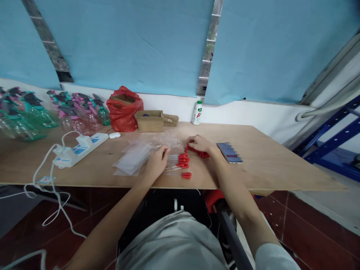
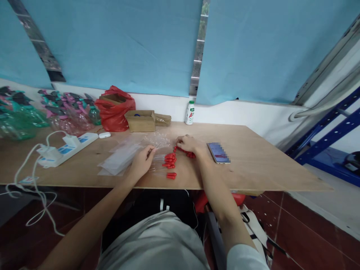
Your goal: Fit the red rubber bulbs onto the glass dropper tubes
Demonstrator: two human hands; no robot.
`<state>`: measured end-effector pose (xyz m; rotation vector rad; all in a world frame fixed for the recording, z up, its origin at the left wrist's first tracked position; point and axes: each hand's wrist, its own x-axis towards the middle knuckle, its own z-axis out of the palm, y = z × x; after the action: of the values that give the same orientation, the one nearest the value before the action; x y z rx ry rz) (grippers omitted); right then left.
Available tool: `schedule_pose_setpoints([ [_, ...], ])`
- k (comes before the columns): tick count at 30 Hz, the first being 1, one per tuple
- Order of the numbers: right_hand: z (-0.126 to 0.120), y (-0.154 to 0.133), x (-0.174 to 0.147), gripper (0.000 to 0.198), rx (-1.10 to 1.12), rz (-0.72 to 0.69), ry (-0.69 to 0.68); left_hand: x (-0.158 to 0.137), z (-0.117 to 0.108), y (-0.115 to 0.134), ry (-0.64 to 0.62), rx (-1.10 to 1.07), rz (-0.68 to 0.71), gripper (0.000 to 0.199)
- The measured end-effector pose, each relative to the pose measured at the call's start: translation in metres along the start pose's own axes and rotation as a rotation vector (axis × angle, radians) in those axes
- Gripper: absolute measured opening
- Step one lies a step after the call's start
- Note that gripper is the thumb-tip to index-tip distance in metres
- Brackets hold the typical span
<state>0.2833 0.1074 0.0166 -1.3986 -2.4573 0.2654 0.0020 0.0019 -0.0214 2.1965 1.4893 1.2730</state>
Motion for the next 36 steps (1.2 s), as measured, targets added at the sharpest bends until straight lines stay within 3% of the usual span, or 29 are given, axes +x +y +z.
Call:
schedule_pose_setpoints([
  [10, 0.004, 0.012, 0.003, 0.032, 0.31, -0.058, 0.07, 0.0, 0.0, -0.001, -0.005, -0.016, -0.002, 0.023],
  [16, 0.003, 0.016, 0.005, 0.007, 0.257, -0.104, 0.133, 0.001, 0.0, 0.0, -0.013, -0.033, -0.01, 0.022],
  [28, 0.001, 0.012, 0.006, 0.013, 0.155, -0.114, 0.225, 0.001, 0.0, -0.001, -0.008, -0.024, -0.013, 0.023],
  [32, -0.002, 0.005, 0.006, 0.011, 0.325, -0.09, 0.336, 0.001, -0.001, 0.003, -0.006, -0.026, -0.031, 0.022],
  [36, -0.005, -0.01, 0.006, 0.032, 0.664, -0.052, 0.423, 0.0, -0.002, 0.004, -0.022, -0.025, -0.022, 0.021],
])
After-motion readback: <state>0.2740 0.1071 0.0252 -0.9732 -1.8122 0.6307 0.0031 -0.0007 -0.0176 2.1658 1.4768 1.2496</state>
